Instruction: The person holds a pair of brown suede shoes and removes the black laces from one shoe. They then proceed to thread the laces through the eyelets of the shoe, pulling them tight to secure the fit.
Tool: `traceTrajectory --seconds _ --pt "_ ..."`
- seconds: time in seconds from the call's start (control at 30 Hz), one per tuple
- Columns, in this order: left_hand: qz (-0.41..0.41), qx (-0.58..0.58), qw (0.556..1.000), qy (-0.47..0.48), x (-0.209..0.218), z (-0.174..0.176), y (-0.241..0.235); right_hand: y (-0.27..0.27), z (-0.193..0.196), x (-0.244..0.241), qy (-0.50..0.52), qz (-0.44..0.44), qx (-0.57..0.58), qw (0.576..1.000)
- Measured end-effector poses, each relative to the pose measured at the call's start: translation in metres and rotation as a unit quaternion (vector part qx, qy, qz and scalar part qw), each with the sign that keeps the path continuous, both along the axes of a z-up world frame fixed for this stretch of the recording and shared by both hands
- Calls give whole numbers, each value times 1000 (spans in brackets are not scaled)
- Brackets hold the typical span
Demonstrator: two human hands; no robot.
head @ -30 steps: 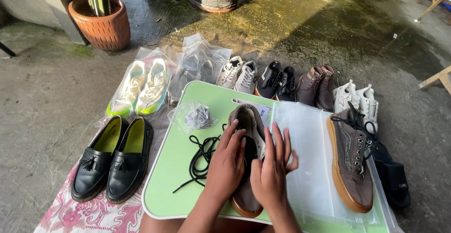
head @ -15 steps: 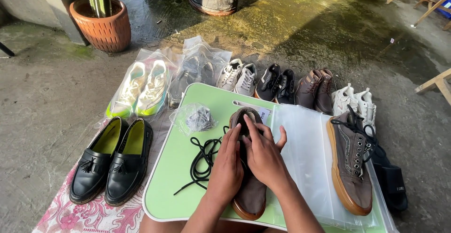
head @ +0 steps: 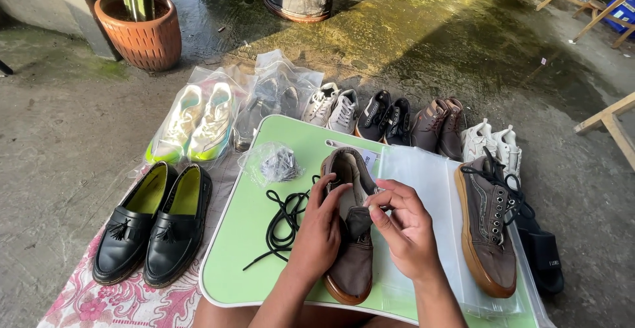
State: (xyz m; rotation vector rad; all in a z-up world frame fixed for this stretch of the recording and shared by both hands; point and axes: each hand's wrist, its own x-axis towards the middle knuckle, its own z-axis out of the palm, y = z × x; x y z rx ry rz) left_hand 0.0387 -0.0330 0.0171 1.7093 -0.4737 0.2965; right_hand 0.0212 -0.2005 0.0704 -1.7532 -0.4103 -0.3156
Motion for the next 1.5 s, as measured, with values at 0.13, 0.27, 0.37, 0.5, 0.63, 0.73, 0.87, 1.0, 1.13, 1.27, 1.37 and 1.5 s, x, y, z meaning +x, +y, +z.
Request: traceTrajectory --seconds 0.13,0.27,0.37,0.5,0.63,0.73,0.87,1.0,1.13,1.27,1.37,1.5 --pt "-17 3 1000 -3 -7 7 1 1 -13 7 52 -28 47 997" --pt "-46 -61 997 18 -10 13 6 9 -13 14 86 -106 96 986" --pt "-11 -42 999 -12 -5 8 2 6 -17 14 78 -108 45 990" --pt "67 -46 997 -13 -5 3 -2 -12 -34 7 28 -112 -172 978" --pt "89 -121 988 46 -6 3 3 -12 -28 3 69 -79 -34 994" --pt "53 -94 993 52 -7 13 3 -7 -21 6 53 -52 -54 996" --pt "30 -42 998 -35 -6 7 0 3 -5 11 74 -41 -122 989" --pt "97 30 994 -37 -7 8 -3 -2 -24 19 82 -94 -82 989" --pt "215 85 968 -96 -7 0 -9 6 -52 17 96 -156 24 983" --pt "204 140 954 -167 -17 8 -22 6 -74 18 64 -167 79 981" --pt "45 77 990 -106 -28 38 -37 -16 -126 37 102 -143 185 967" --pt "-66 116 989 68 -50 39 -51 -5 -125 31 108 -143 234 955"
